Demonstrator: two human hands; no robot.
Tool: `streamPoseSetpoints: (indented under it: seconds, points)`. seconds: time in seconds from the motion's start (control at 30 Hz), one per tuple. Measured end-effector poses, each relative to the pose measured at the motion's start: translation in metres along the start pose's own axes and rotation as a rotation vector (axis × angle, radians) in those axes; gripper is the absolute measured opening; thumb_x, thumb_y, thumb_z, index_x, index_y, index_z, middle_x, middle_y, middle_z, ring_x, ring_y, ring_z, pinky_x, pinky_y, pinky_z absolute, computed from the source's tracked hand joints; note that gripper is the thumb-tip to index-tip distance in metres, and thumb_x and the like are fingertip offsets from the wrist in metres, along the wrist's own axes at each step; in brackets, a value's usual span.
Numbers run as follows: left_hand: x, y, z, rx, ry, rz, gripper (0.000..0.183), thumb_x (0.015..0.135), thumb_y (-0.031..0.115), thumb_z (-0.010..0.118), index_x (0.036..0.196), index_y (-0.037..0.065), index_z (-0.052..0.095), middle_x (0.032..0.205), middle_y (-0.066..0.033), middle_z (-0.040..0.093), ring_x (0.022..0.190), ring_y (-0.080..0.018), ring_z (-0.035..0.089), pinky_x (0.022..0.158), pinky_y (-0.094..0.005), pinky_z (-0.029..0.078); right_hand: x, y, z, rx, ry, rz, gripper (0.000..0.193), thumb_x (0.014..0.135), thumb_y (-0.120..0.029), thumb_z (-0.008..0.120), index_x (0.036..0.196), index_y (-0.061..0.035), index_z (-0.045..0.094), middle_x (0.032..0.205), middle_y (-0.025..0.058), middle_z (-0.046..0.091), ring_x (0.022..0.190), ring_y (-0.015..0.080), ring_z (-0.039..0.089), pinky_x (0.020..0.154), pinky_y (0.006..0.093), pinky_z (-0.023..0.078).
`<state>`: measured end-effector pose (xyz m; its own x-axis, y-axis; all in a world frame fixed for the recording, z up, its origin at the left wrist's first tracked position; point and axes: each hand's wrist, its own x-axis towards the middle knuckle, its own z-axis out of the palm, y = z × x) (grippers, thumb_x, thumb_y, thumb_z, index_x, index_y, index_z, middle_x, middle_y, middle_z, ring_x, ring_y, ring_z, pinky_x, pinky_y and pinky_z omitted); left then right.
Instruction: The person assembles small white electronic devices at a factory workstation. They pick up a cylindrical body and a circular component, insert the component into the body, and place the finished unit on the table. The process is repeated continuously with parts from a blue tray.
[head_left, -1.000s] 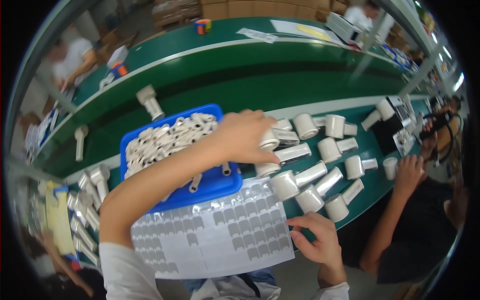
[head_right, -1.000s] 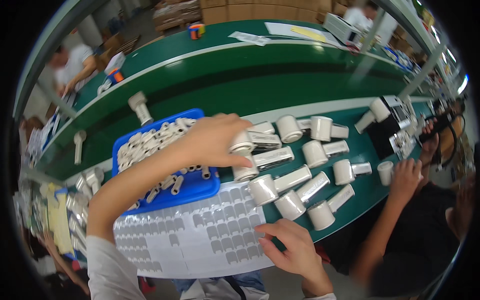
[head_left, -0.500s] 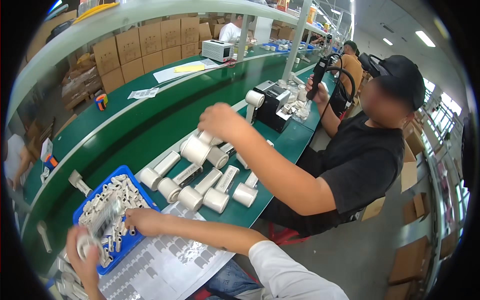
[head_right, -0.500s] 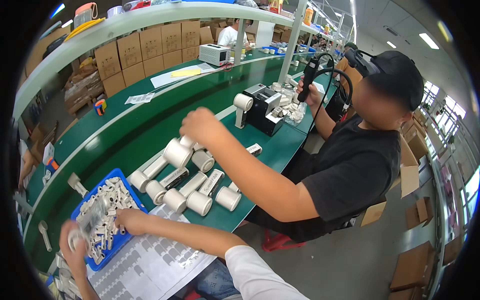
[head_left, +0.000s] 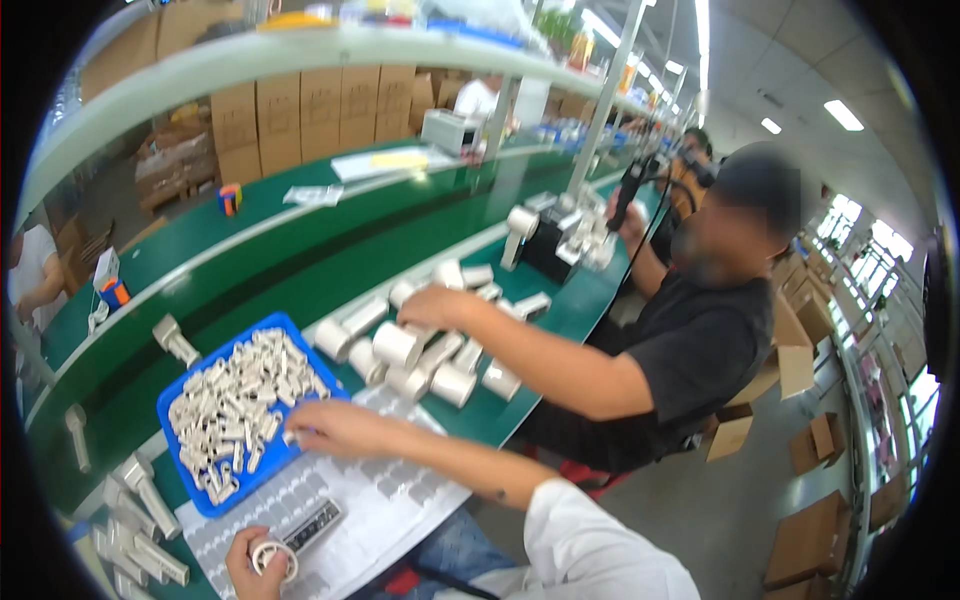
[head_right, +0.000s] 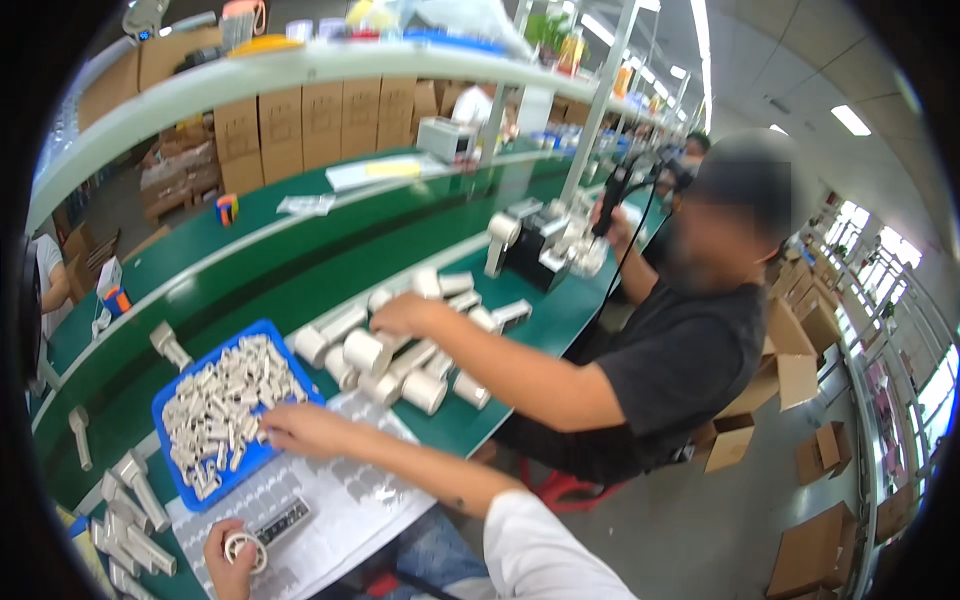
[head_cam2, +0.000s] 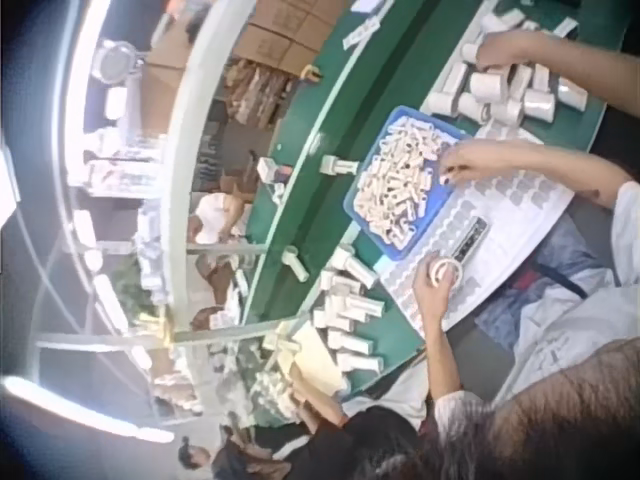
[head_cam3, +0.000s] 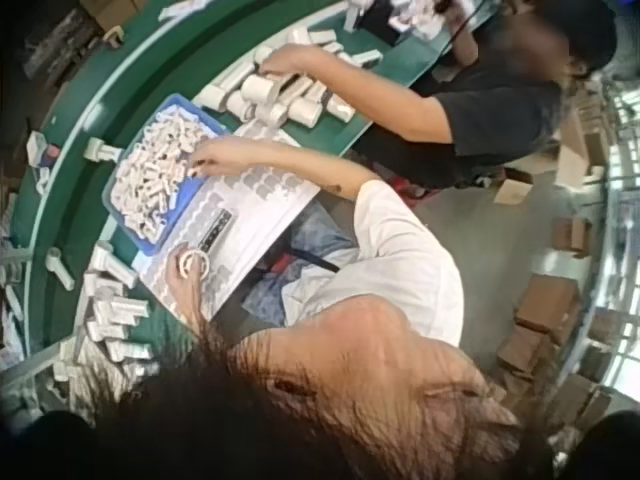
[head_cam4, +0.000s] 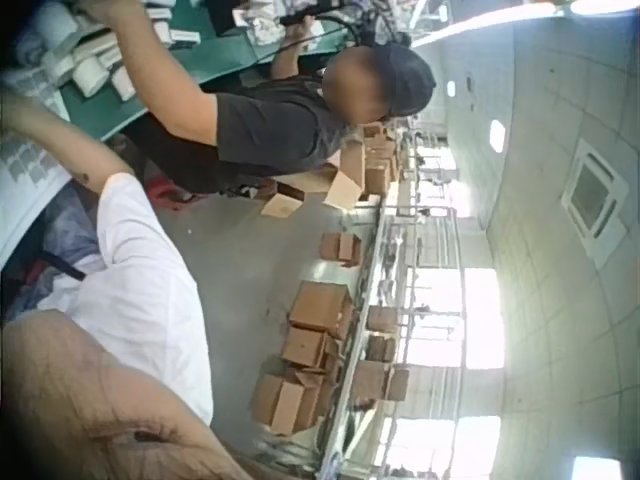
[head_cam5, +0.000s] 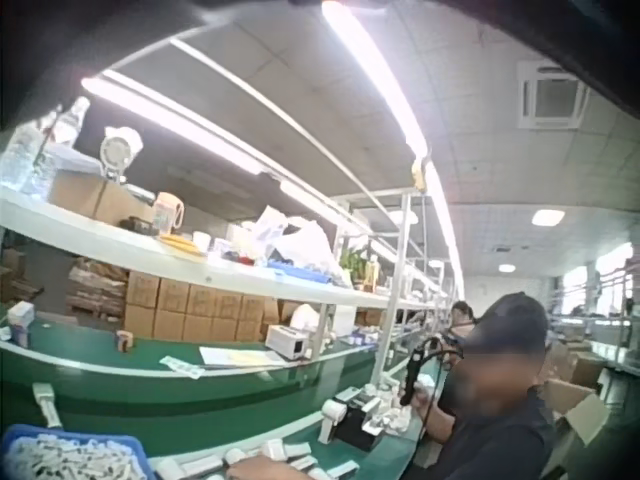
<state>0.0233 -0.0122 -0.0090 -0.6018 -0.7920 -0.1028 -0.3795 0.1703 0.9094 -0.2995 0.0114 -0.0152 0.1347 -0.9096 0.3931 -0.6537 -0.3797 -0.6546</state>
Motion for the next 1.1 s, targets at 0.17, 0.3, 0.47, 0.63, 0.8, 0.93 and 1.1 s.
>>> streamPoseSetpoints:
  seconds: [0.17, 0.3, 0.47, 0.63, 0.8, 0.93, 1.1]
  points:
    - [0.007, 0.004, 0.008, 0.011, -0.003, 0.021, 0.042, 0.083, 0.015, 0.071, 0.118, 0.0, 0.054, 0.101, -0.011, 0.06, 0.088, -0.0179, 0.06, 0.075, -0.0291, 0.051, -0.047, -0.031, -0.027, 0.247, -0.033, 0.251, 0.033, 0.087, -0.015, 0.066, 0.118, -0.0055, 0.06, 0.095, 0.0066, 0.063, 0.079, 0.013, 0.058, 0.068, 0.0287, 0.049]
    - [0.013, -0.047, 0.012, 0.05, 0.055, 0.122, 0.05, 0.076, 0.022, 0.075, 0.119, 0.004, 0.058, 0.108, -0.0129, 0.061, 0.099, -0.0242, 0.059, 0.087, -0.0352, 0.049, -0.051, -0.053, -0.009, 0.37, -0.072, 0.33, 0.043, 0.085, -0.014, 0.07, 0.126, -0.0083, 0.055, 0.098, 0.003, 0.062, 0.081, 0.0117, 0.058, 0.072, 0.0273, 0.05]
    - [0.015, -0.01, 0.016, 0.164, 0.232, 0.235, 0.048, 0.073, 0.019, 0.079, 0.114, 0.001, 0.063, 0.114, -0.0172, 0.061, 0.109, -0.0329, 0.057, 0.096, -0.0396, 0.044, -0.052, -0.104, 0.006, 1.0, -0.022, 0.289, 0.04, 0.093, -0.013, 0.062, 0.129, -0.0032, 0.047, 0.095, 0.0093, 0.063, 0.084, 0.0147, 0.062, 0.074, 0.0284, 0.051]
    - [0.007, 0.006, 0.01, 0.246, 0.247, 0.413, 0.057, 0.066, 0.027, 0.086, 0.113, 0.004, 0.063, 0.119, -0.014, 0.061, 0.114, -0.032, 0.055, 0.097, -0.0412, 0.044, -0.055, -0.16, 0.007, 1.563, -0.286, 0.087, 0.027, 0.093, -0.007, 0.059, 0.118, 0.0011, 0.055, 0.107, 0.0235, 0.061, 0.09, 0.0252, 0.063, 0.08, 0.0402, 0.052]
    - [0.004, 0.016, 0.011, 0.366, 0.087, 0.423, 0.057, 0.064, 0.028, 0.086, 0.112, 0.006, 0.065, 0.116, -0.0106, 0.062, 0.111, -0.031, 0.056, 0.095, -0.0403, 0.045, -0.045, -0.188, 0.017, 1.617, -0.674, -0.283, 0.021, 0.087, -0.01, 0.07, 0.096, 0.0076, 0.064, 0.098, 0.0268, 0.062, 0.069, 0.0305, 0.066, 0.059, 0.0381, 0.057]
    - [0.009, 0.009, 0.023, 0.397, 0.032, 0.338, 0.051, 0.063, 0.022, 0.083, 0.109, 0.008, 0.066, 0.111, -0.0087, 0.064, 0.106, -0.03, 0.058, 0.091, -0.0397, 0.046, -0.055, -0.173, 0.01, 1.022, -0.302, -0.011, 0.022, 0.083, -0.006, 0.07, 0.102, 0.0045, 0.068, 0.1, 0.0154, 0.066, 0.09, 0.0276, 0.062, 0.079, 0.0358, 0.049]
    - [0.014, 0.005, 0.026, 0.374, 0.057, 0.405, 0.044, 0.065, 0.016, 0.08, 0.106, 0.008, 0.067, 0.105, -0.0078, 0.066, 0.1, -0.0294, 0.06, 0.088, -0.0391, 0.048, -0.041, -0.117, 0.035, 0.053, -0.054, 0.094, 0.03, 0.081, 0.002, 0.068, 0.11, -0.0014, 0.067, 0.095, 0.0107, 0.061, 0.083, 0.0228, 0.062, 0.072, 0.0307, 0.051]
